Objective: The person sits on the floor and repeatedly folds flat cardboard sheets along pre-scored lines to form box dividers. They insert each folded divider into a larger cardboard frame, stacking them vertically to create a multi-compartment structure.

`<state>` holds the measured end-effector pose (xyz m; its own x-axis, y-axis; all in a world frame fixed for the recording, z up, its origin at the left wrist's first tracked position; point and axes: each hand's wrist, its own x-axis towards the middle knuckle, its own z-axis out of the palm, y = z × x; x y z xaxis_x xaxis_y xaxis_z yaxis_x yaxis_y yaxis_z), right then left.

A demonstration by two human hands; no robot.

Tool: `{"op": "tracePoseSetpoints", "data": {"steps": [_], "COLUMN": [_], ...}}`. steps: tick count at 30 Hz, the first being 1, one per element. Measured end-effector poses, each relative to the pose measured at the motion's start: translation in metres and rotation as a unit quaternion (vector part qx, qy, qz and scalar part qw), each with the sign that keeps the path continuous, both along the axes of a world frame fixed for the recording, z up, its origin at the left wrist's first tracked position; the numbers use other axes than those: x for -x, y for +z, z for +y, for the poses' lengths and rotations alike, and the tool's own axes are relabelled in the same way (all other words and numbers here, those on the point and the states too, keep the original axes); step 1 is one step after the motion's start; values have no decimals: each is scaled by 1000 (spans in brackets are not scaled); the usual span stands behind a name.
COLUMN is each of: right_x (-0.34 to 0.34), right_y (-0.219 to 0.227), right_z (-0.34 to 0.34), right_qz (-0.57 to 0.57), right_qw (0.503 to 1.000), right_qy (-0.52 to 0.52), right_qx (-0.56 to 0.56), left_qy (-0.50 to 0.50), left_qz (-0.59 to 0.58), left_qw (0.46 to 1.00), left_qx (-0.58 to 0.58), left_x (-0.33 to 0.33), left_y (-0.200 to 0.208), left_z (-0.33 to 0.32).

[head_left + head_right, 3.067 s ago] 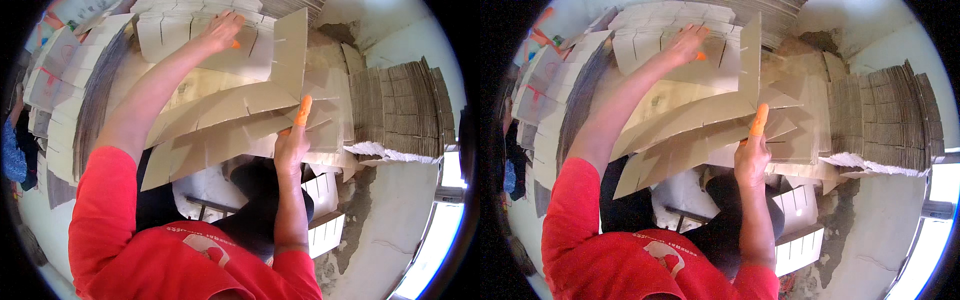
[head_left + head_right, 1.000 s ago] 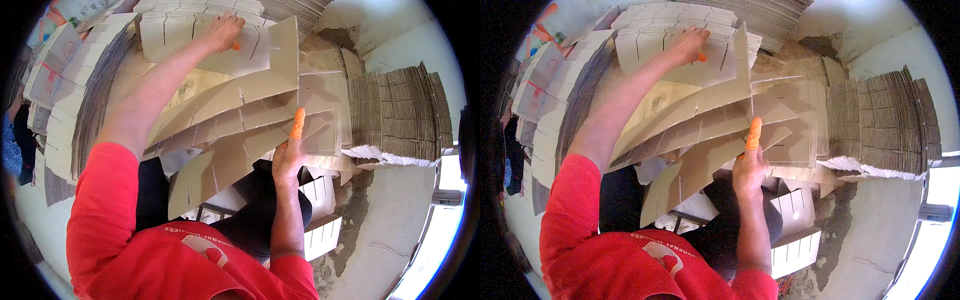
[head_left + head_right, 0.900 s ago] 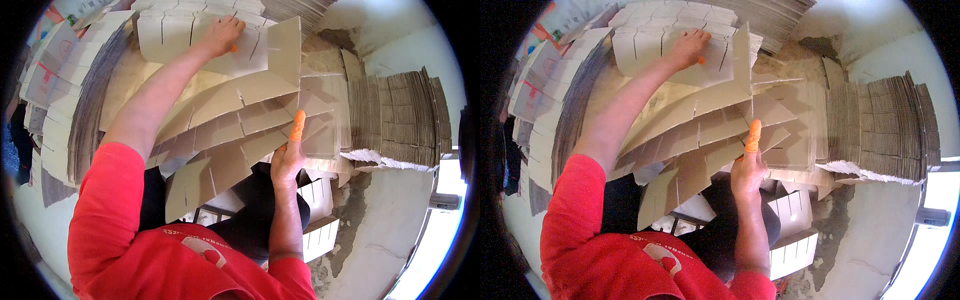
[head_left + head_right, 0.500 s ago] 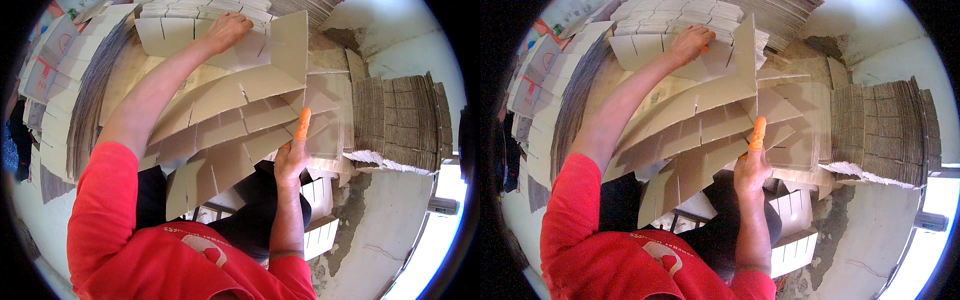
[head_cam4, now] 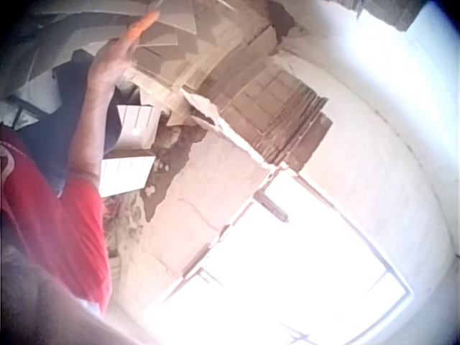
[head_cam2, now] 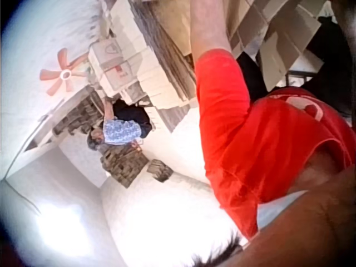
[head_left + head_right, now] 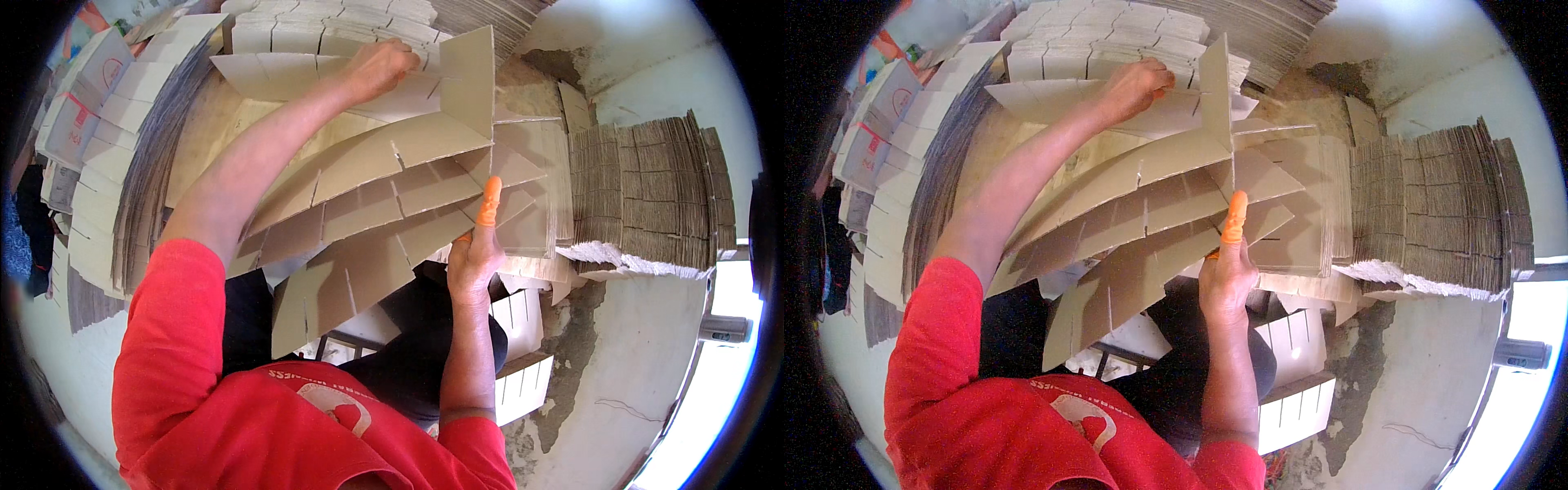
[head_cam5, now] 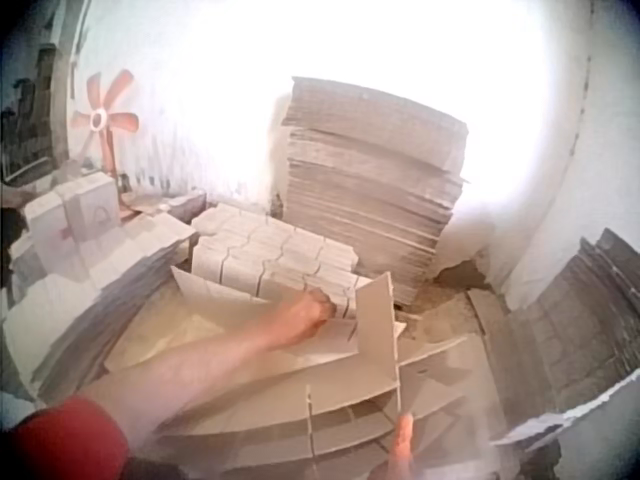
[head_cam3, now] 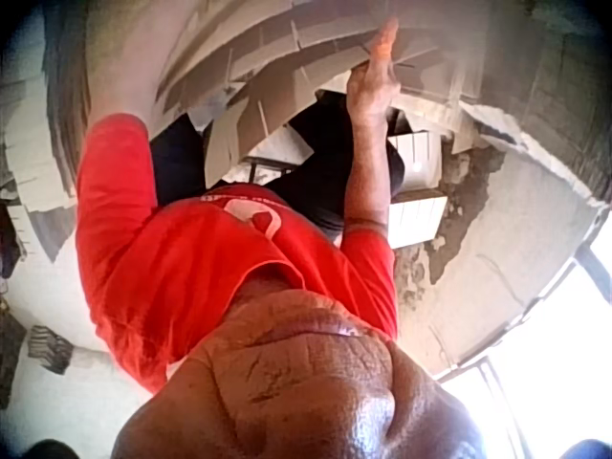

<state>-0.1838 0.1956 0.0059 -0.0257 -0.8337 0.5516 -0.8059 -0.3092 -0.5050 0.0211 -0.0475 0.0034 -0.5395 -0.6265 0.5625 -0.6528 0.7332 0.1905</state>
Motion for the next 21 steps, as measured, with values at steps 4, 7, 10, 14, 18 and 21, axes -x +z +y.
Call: {"op": "tracePoseSetpoints", "data": {"steps": [4, 7, 10, 14, 18, 21], "right_x": [0, 0, 3, 5, 6, 4], "right_y": [3, 3, -1, 4, 12, 17], "right_z": [2, 0, 0, 2, 1, 3], "right_qz": [-8, 7, 26, 14, 38, 47], "right_qw": [1000, 1000, 998, 992, 984, 984], "right_qy": [4, -6, -34, -43, -46, -40], "right_qx": [5, 3, -53, -114, -165, -170], "left_qy": [17, 10, -11, -29, -42, -32], "left_qz": [24, 47, 50, 74, 125, 135], "left_qw": [1000, 999, 999, 997, 991, 990], "left_qx": [10, 17, 14, 17, 21, 5], "left_x": [-2, -1, 3, 11, 12, 13], "left_y": [0, 3, 9, 15, 14, 13], "left_z": [2, 5, 13, 26, 27, 31]}}
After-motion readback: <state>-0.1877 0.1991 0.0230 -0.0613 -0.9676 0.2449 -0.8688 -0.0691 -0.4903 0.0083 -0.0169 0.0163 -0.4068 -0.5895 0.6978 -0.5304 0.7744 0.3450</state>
